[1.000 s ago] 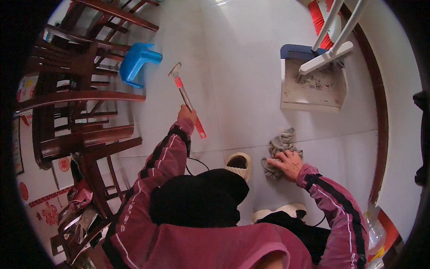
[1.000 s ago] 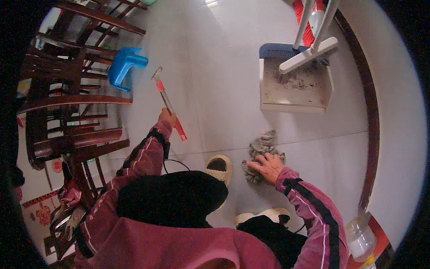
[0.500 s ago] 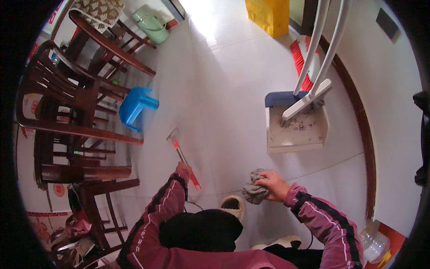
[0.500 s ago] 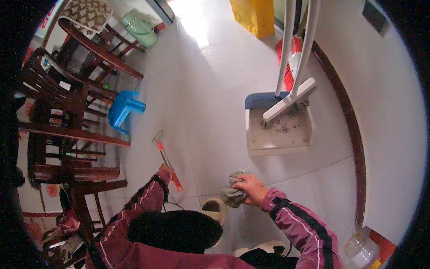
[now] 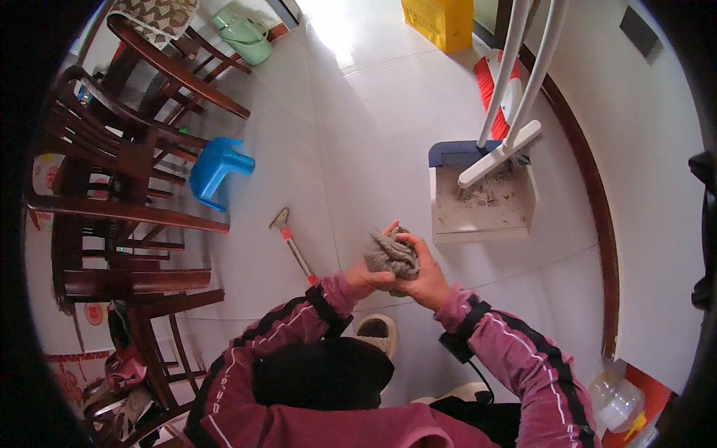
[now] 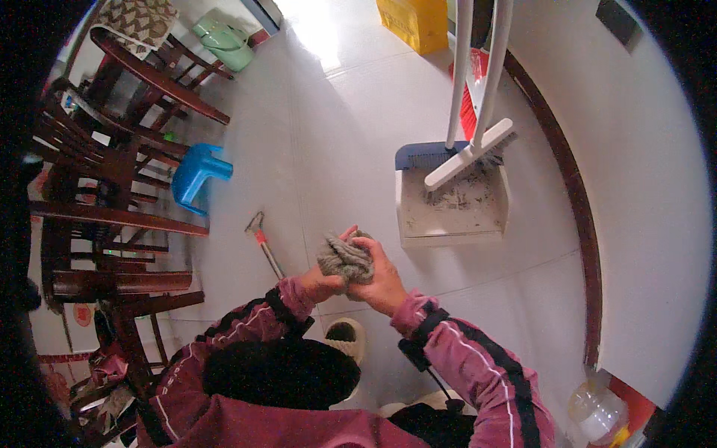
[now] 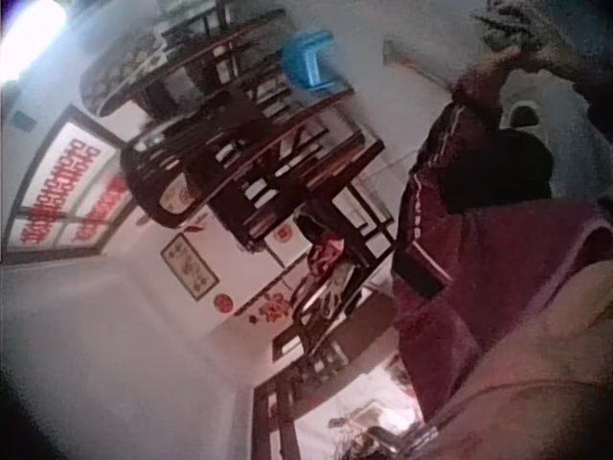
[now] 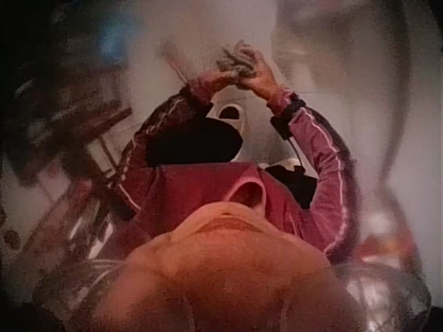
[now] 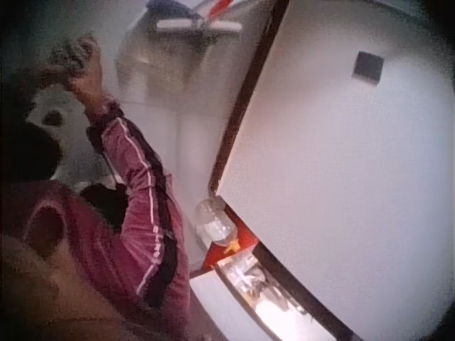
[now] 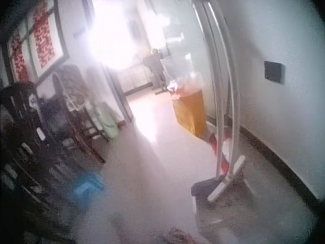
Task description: The person wipes the tiled floor with a cloth, moving around a dustpan and broom, then shifts to a red mat area and continues wiping. The person also briefly moves a large plastic bottle out of the way while cleaning.
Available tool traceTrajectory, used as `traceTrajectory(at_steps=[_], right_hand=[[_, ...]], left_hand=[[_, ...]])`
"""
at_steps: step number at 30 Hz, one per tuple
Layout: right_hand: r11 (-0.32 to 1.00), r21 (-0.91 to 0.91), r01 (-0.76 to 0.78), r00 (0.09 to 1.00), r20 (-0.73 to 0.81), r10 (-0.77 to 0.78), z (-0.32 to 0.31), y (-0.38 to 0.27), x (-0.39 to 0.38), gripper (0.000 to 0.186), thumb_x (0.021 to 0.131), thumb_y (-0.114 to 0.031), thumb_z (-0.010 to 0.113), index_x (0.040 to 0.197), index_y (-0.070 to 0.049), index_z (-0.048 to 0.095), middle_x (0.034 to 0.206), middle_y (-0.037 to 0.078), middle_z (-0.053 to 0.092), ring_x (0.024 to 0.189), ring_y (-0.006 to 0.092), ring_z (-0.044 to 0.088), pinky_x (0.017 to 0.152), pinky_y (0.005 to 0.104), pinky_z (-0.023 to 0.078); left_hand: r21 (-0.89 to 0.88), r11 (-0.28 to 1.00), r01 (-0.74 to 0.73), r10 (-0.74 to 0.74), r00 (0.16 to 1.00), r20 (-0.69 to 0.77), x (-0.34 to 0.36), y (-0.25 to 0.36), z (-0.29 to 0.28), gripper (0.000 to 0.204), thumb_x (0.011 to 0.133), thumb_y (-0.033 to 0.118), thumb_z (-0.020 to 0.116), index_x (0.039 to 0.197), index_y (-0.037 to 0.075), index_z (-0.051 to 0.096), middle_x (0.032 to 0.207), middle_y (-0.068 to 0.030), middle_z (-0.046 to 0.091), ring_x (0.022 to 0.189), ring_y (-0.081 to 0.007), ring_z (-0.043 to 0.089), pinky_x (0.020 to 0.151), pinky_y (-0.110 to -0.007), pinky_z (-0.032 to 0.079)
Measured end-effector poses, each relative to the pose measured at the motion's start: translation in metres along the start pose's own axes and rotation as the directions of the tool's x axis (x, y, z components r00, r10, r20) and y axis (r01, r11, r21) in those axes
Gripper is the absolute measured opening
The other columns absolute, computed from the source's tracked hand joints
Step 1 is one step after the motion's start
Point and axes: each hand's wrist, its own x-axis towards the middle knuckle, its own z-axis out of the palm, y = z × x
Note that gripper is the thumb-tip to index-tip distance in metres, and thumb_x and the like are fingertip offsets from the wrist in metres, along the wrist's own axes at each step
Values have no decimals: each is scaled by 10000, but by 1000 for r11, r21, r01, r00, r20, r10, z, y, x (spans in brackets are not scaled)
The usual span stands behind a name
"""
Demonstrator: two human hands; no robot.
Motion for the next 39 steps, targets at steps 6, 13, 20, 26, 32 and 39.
traceTrajectory(at_steps=[6,13,20,26,32,39], right_hand=[[872,-454,183,981,145,-130,-44,26,-38,788,735,-253,739,1414,-95,371,1332,161,485,1225,329,450,1049,431,368],[324,-882,-342,854,-436,-283,-199,116,-111,632,825,-197,621,1407,-72,408,1445,159,405,1368,343,331,1136,458,241],[16,-882,-470,846,-456,-276,-233,169,-120,662,903,-269,531,1488,-70,293,1572,132,231,1448,338,201,1167,487,174],[38,-888,-459,848,-450,-278,-230,162,-120,659,902,-261,513,1491,-70,288,1571,138,233,1445,346,204,1165,491,171],[50,-880,-473,848,-470,-245,-231,161,-118,667,896,-268,529,1490,-76,293,1566,140,248,1444,341,212,1169,484,165],[63,-865,-498,844,-500,-194,-239,171,-125,674,877,-303,562,1472,-86,332,1555,163,265,1427,346,252,1171,473,176]], left_hand=[[37,983,179,-168,965,-202,-16,10,-20,658,785,65,715,1371,59,417,1265,-63,545,1176,-205,529,1027,-382,430],[726,687,28,543,644,-539,-18,91,-202,882,778,131,758,1467,104,209,1211,-109,565,1097,-255,575,952,-438,488],[686,74,724,498,569,-655,66,120,-297,839,606,196,805,1347,71,431,1271,-188,562,1150,-364,571,971,-383,483],[861,-176,477,310,857,-411,98,33,-251,619,610,162,789,1187,127,567,1194,-117,596,1158,-344,543,962,-419,457],[917,-385,104,-164,970,-179,9,-84,-82,1014,465,88,847,1373,248,424,1434,-93,422,1310,-337,404,952,-617,345],[858,510,-59,-111,985,134,-17,-126,4,896,621,28,793,1414,170,401,1368,-99,477,1237,-305,482,995,-474,409]])
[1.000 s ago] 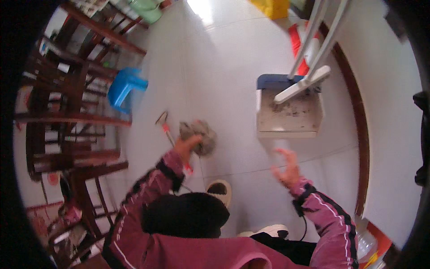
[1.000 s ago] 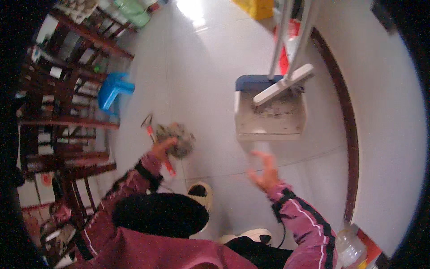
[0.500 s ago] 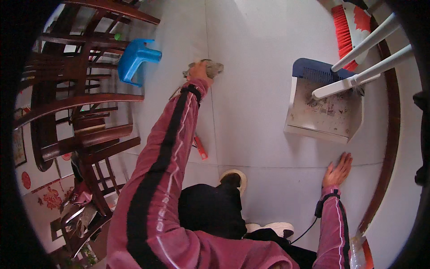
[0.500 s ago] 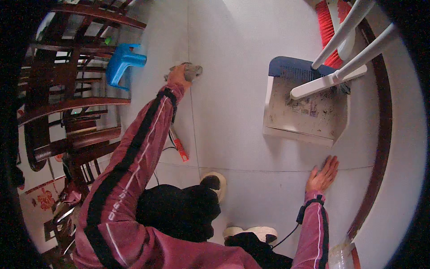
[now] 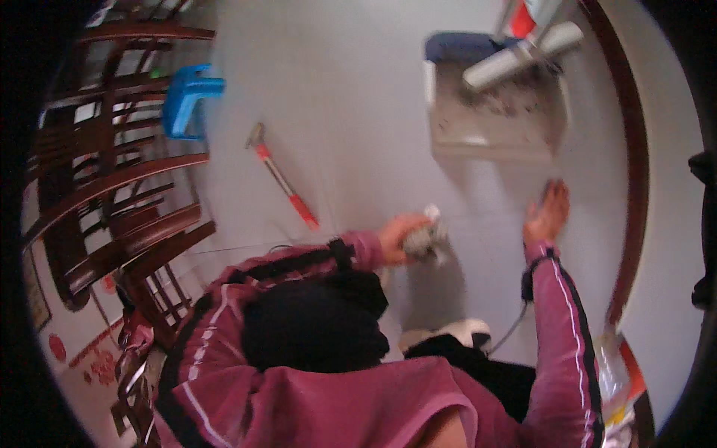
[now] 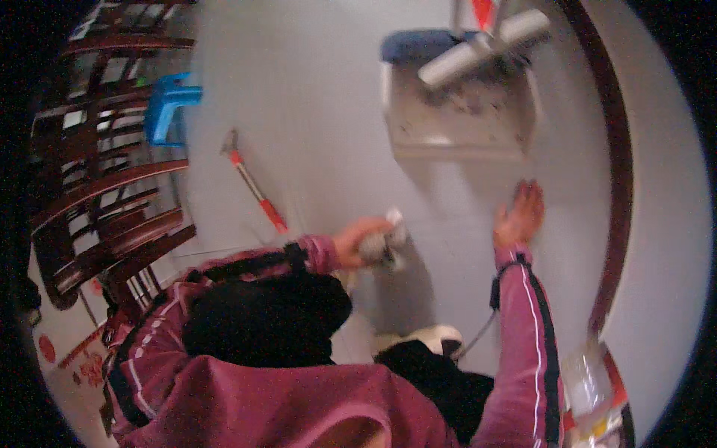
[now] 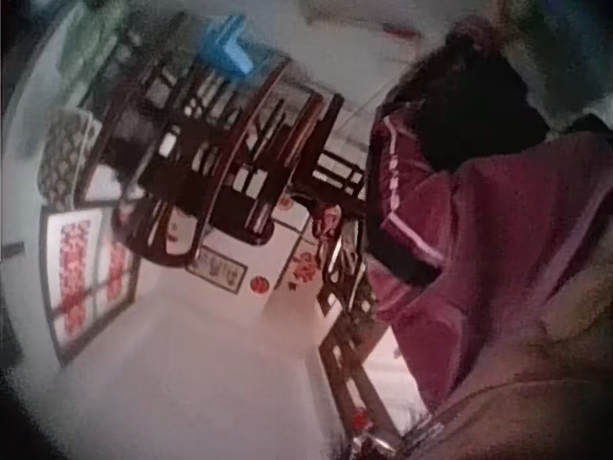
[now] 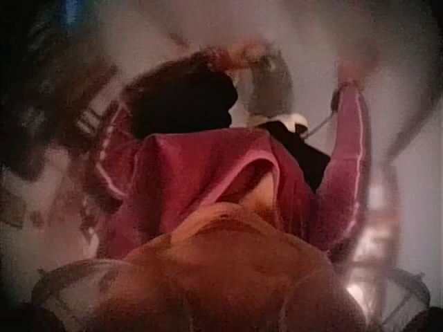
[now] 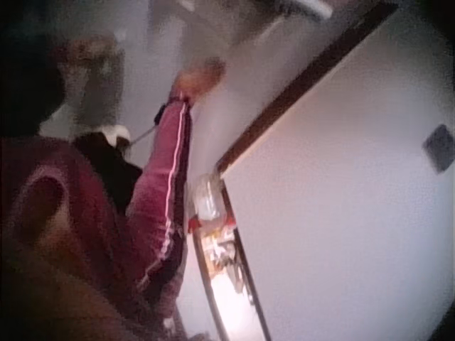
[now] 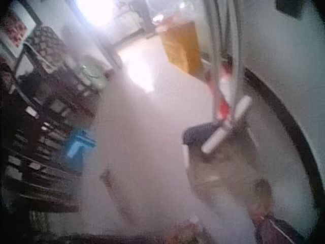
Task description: The person wipes the tiled floor with a cloth, moving around a dustpan and broom, then shifts to a red mat area and continues wiping. The person also briefly moves a large plastic bottle out of the way while cleaning.
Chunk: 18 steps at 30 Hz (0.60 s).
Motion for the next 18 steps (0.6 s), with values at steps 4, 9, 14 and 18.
traceTrajectory(at_steps=[4,9,14,18], right_hand=[[973,229,14,998,-66,1,-26,-9,6,699,864,-342,579,1468,-86,337,1535,180,289,1427,352,245,1163,470,194],[500,774,389,827,-54,-560,-103,-81,-40,855,760,-505,714,1464,-153,382,1538,196,248,1424,395,212,1145,516,195],[340,659,671,551,-137,-823,-101,-150,-99,658,811,-362,694,1417,-258,462,1507,176,289,1293,396,390,1002,498,396],[241,892,382,447,49,-893,-69,-114,-117,476,830,-118,607,1290,-235,580,1415,192,408,1180,385,501,947,463,443]], left_hand=[[-672,672,312,-341,935,93,37,21,-8,673,738,0,721,1360,95,481,1196,-58,613,1038,-221,613,904,-390,513],[-714,365,597,-622,727,290,47,36,-11,503,812,61,679,1298,65,551,1136,-69,647,1004,-223,636,870,-378,526],[-569,580,583,-177,772,610,-3,43,3,559,901,186,632,1407,81,420,1389,-76,480,1252,-243,478,999,-406,435],[-288,192,938,-243,330,912,-23,33,-3,647,929,210,615,1487,86,311,1461,-111,406,1341,-247,384,1051,-419,388]])
